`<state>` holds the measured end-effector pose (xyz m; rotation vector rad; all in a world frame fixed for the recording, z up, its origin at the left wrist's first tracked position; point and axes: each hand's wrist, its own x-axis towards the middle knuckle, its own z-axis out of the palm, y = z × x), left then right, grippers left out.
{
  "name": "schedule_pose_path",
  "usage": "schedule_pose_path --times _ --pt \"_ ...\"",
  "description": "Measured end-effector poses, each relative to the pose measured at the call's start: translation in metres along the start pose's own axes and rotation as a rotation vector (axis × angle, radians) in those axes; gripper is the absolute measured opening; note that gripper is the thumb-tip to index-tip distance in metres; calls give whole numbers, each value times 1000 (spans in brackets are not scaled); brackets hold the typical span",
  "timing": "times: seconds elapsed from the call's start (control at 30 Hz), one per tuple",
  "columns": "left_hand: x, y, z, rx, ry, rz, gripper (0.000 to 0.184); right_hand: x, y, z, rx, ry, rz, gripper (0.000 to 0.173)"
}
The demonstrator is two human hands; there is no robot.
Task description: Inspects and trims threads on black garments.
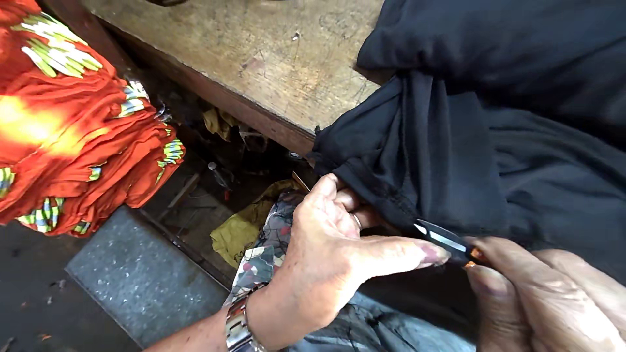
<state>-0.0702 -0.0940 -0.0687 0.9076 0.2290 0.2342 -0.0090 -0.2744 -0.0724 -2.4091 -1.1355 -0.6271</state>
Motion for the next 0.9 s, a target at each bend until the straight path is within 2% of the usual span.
schedule_pose_path --times 0.1,0.23,0.3,0.37,0.47,0.53,0.6,0.7,0.77,0.83,0.9 --pt "0 1 0 65 -7 27 71 1 3 5 69 -11 36 37" --pt "-1 4 3 66 -31 55 73 3 12 4 502 -3 204 45" --pt "-2 4 4 59 -48 73 74 4 14 3 562 -36 240 52" --pt "-4 0 4 93 -50 112 68 6 13 9 505 3 258 46" --pt "-3 -2 1 202 -60 192 57 15 17 18 476 92 240 24" --pt "-1 -1 0 290 -70 271 55 19 23 16 537 73 201 13" --pt "3 0 -3 432 -52 379 54 20 26 10 627 3 190 10" --pt "16 0 -9 679 -18 621 66 23 30 1 780 -131 163 9" --pt "30 2 -14 868 5 773 67 26 33 -3 809 -188 131 11" --pt "43 6 -17 986 1 879 51 30 35 -5 807 -192 122 10" --pt "52 13 -17 980 -61 889 26 35 37 -10 846 -183 152 7"
